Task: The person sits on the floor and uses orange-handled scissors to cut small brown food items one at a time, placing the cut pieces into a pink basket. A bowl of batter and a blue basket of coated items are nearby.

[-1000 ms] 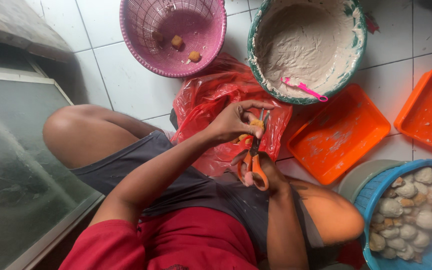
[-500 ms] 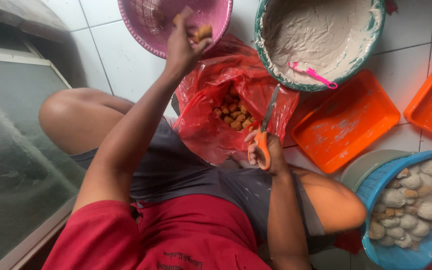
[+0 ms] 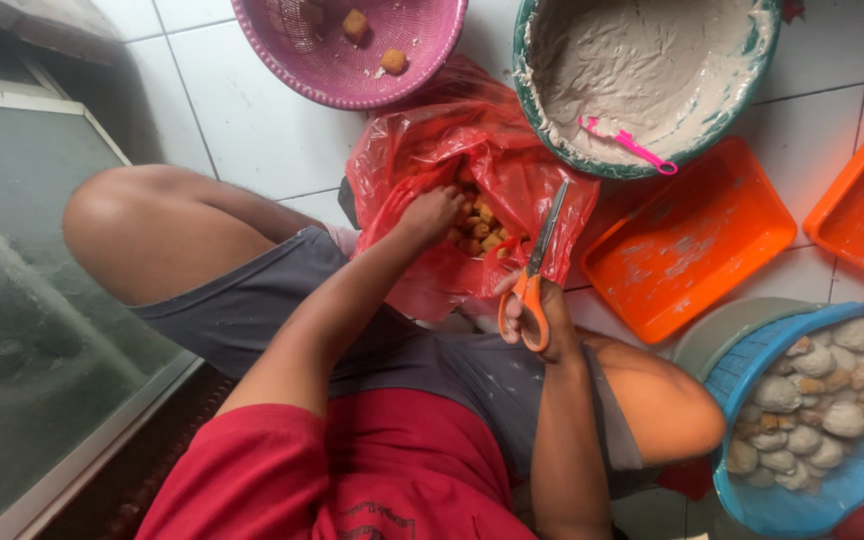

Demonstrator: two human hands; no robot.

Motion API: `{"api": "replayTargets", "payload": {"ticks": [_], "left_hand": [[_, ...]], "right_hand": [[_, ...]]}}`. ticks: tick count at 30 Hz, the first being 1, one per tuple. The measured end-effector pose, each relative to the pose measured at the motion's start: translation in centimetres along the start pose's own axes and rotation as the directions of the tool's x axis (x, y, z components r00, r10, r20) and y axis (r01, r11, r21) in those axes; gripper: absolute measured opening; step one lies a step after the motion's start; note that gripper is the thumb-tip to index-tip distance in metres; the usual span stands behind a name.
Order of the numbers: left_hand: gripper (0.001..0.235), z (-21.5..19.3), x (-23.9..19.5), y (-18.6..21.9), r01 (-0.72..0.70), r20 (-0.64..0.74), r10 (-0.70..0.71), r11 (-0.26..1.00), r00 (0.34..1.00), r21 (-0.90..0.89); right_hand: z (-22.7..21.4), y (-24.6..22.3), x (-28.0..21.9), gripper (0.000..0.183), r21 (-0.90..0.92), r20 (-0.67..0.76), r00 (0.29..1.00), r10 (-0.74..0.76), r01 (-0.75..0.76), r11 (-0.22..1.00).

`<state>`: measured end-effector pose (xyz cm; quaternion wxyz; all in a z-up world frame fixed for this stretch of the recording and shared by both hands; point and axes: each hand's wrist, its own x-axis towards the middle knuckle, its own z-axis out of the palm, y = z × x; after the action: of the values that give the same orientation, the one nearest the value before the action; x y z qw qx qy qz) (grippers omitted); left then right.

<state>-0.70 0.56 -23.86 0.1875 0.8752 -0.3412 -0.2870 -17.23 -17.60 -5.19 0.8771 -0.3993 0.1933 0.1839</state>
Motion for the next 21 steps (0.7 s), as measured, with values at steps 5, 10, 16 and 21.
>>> {"api": "replayTargets", "payload": {"ticks": [5,10,16,21], "left_hand": [[0.030,-9.2,0.4,4.6,0.196,0.072,-0.227,0.594,0.971,-0.780],[0.028,-15.3,-1.1,8.9,0.087,0.098,-0.096,-0.111,0.991,-0.990],[0.028,-17.0,-3.1,12.6,0.025,0.028,-0.018,-0.128,0.999,-0.991],[0.024,-15.7,-5.3,14.9,-0.045,-0.045,0.061,0.011,0.997,-0.999]], "right_hand": [[1.7,-1.3,-0.2,0.068,-0.086,0.123,0.992,0.030,-0.020,0.996],[4.8,-3.5,-0.3,0.098,-0.090,0.287,0.955,0.067,-0.042,0.995],[6.1,-4.7,-0.9,0.095,-0.035,0.336,0.942,0.016,-0.004,0.999],[4.8,-4.5,-1.4,0.082,-0.026,0.329,0.941,-0.081,0.094,0.995]]}}
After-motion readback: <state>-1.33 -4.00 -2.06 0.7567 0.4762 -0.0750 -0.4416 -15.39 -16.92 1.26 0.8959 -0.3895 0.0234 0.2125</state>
